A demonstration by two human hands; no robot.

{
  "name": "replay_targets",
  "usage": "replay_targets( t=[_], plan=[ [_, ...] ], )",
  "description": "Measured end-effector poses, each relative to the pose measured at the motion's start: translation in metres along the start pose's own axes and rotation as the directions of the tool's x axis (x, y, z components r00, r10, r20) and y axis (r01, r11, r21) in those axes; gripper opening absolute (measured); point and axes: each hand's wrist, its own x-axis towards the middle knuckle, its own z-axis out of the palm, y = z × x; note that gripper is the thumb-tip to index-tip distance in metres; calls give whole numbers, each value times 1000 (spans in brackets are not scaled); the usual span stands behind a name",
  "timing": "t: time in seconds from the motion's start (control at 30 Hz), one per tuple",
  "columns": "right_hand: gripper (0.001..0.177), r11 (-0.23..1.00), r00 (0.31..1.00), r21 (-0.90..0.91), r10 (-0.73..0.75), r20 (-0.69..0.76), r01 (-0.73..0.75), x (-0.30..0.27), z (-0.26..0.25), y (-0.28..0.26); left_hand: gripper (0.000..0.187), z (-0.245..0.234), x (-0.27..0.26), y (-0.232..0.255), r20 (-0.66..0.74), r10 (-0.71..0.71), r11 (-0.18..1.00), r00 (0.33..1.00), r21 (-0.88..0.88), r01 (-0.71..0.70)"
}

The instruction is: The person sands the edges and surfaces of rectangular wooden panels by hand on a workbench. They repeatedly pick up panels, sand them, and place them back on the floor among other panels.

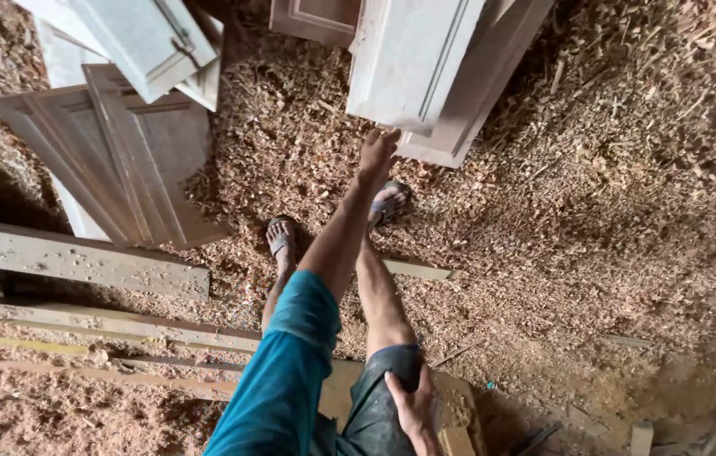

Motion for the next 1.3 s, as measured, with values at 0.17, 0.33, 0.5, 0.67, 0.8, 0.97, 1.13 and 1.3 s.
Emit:
replay_targets(
  t=[0.17, 0.33, 0.5, 0.67, 0.8, 0.97, 1.13, 1.3],
  plan=[
    [95, 998, 999, 69, -6, 35, 3, 9, -10, 2, 84, -39, 88, -99, 436, 802, 100, 409, 577, -810],
    [86, 996, 999, 81, 34, 24, -36, 17, -14, 2, 60, 21, -64, 49, 154, -53, 954, 987, -284, 95],
    [91, 995, 1000, 98, -21, 11, 20, 21, -21, -5, 50, -21, -162, 77, 150, -59, 857, 987, -500, 127],
    [85, 996, 1000, 90, 13, 16, -14, 32, -20, 0, 41, -55, -249, 86, -48, 94, 942, 994, 327, -74],
    [82, 995, 999, -99, 28, 45, -23, 18, -31, -29, 40, -112, -266, 34, -105, 130, 931, 986, 354, -85],
    [85, 995, 1000, -95, -4, -4, 4, 17, -23, -22, 82, -191, -289, -7, 211, 592, 51, 778, 953, -298],
    [87, 992, 999, -126, -33, -30, 29, 22, -13, -7, 28, -130, -311, 193, -235, 471, 797, 850, 525, -297],
    [83, 979, 1000, -202, 22, -7, -23, 9, -10, -21, 45, -186, -216, 246, 49, 957, 15, 286, 976, -219]
  ],
)
